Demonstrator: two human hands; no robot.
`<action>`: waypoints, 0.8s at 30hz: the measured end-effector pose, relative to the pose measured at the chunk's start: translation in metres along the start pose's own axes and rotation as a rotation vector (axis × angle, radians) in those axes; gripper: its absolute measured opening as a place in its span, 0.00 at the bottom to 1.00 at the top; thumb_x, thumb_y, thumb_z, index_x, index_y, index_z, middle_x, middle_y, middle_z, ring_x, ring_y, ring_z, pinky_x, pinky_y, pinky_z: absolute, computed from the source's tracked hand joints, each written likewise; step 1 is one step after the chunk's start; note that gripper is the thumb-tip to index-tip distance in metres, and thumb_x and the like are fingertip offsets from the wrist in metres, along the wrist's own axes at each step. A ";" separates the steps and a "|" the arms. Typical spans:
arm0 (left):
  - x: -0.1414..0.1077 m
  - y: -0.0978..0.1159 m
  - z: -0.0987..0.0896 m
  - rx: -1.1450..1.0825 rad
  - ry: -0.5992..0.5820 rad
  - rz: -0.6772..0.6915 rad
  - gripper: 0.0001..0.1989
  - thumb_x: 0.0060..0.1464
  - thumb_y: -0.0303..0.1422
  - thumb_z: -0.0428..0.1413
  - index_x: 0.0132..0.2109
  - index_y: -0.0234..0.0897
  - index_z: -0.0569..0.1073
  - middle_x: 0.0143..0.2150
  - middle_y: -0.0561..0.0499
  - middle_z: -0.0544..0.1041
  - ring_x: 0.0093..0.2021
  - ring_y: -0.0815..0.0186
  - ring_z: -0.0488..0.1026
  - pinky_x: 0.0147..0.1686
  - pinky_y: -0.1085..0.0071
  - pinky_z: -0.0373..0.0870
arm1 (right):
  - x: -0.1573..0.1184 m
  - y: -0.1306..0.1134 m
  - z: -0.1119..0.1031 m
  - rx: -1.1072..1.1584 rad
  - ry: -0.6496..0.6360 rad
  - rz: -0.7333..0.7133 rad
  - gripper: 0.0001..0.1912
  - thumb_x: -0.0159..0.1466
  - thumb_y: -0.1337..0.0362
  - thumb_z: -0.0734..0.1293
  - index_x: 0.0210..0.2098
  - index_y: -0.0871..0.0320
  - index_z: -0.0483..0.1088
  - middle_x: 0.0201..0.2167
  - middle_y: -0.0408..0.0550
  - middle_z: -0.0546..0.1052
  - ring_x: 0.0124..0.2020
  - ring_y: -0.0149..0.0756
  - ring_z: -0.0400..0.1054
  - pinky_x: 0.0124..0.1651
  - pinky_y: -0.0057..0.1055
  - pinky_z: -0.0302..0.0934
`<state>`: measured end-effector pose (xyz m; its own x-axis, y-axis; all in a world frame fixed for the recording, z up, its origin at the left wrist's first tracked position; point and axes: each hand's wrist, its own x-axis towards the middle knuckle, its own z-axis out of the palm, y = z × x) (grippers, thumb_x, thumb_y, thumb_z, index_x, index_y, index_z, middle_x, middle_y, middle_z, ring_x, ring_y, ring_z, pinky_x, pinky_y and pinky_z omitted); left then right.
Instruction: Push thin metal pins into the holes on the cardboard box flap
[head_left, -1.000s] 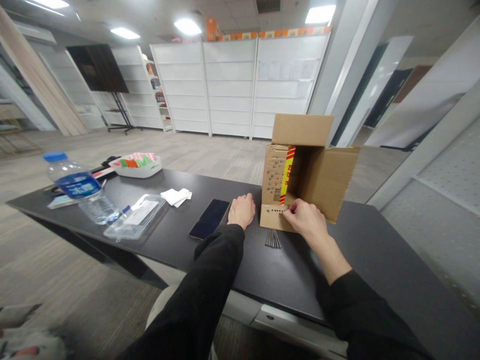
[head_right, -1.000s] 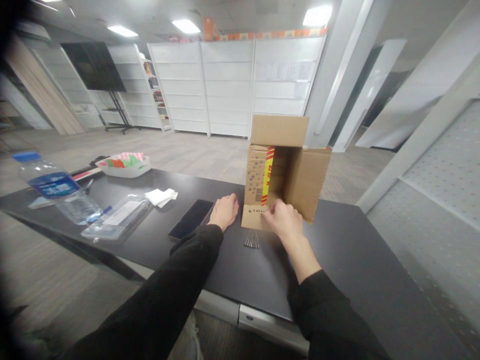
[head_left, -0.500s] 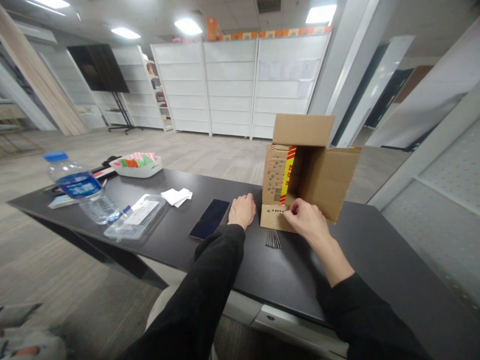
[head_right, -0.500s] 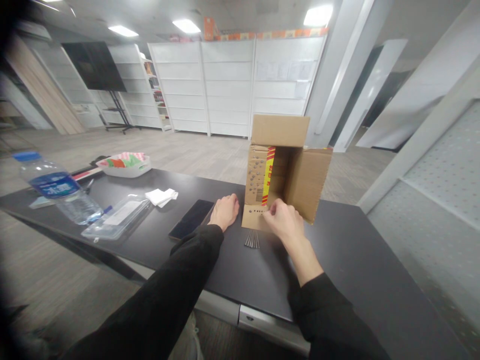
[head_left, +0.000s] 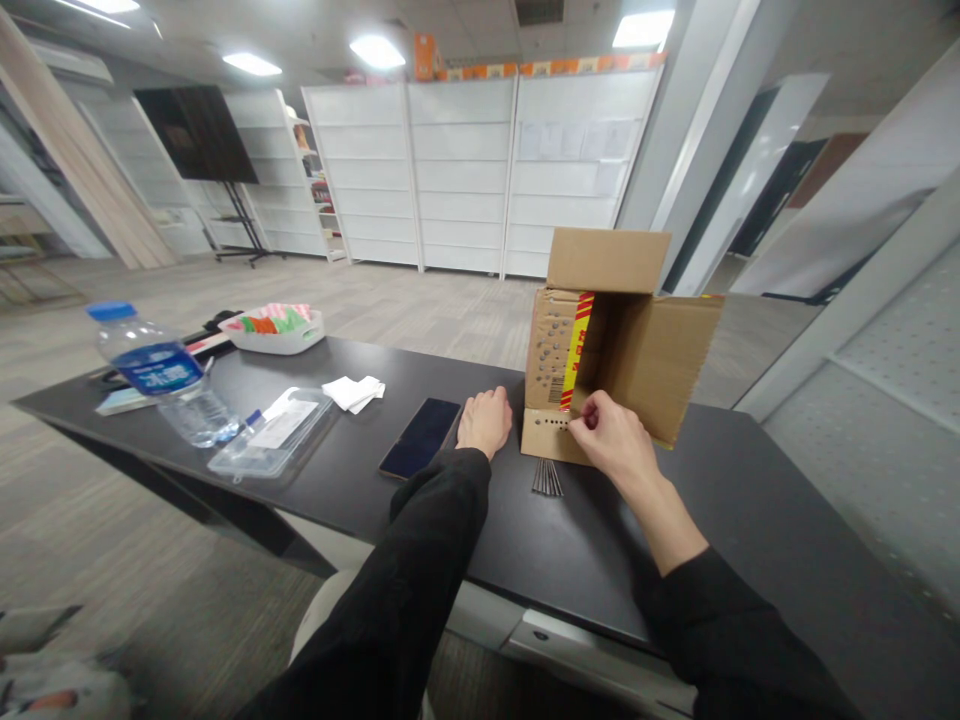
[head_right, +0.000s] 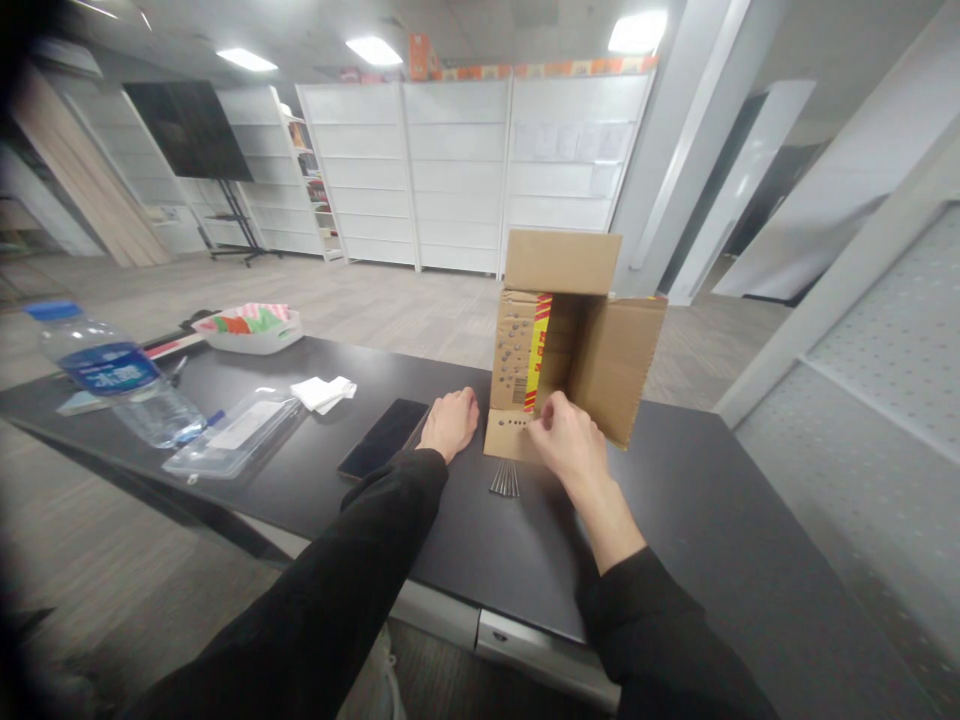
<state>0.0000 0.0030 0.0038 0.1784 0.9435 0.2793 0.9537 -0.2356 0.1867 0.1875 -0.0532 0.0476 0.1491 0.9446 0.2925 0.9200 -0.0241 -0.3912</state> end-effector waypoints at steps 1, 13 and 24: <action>0.000 0.000 0.000 0.000 0.003 0.002 0.11 0.66 0.32 0.42 0.46 0.36 0.69 0.45 0.43 0.77 0.48 0.57 0.74 0.47 0.63 0.64 | 0.000 0.000 0.000 0.011 0.018 -0.003 0.03 0.57 0.63 0.63 0.31 0.53 0.64 0.29 0.45 0.75 0.30 0.37 0.67 0.28 0.30 0.48; 0.000 0.000 0.002 -0.004 0.002 0.001 0.12 0.67 0.32 0.41 0.47 0.36 0.68 0.46 0.42 0.77 0.49 0.57 0.73 0.48 0.62 0.64 | -0.001 0.001 0.003 0.121 0.136 -0.111 0.03 0.55 0.63 0.63 0.27 0.54 0.62 0.27 0.42 0.72 0.28 0.33 0.62 0.29 0.29 0.47; 0.000 0.000 0.002 0.005 -0.007 -0.006 0.13 0.67 0.33 0.41 0.47 0.36 0.68 0.47 0.42 0.77 0.50 0.58 0.73 0.49 0.62 0.64 | -0.003 0.001 0.002 0.190 0.255 -0.165 0.03 0.54 0.64 0.62 0.27 0.54 0.62 0.27 0.44 0.71 0.28 0.34 0.62 0.32 0.30 0.52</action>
<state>0.0003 0.0037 0.0023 0.1743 0.9464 0.2720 0.9561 -0.2288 0.1834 0.1876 -0.0553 0.0450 0.1124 0.8179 0.5643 0.8588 0.2057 -0.4692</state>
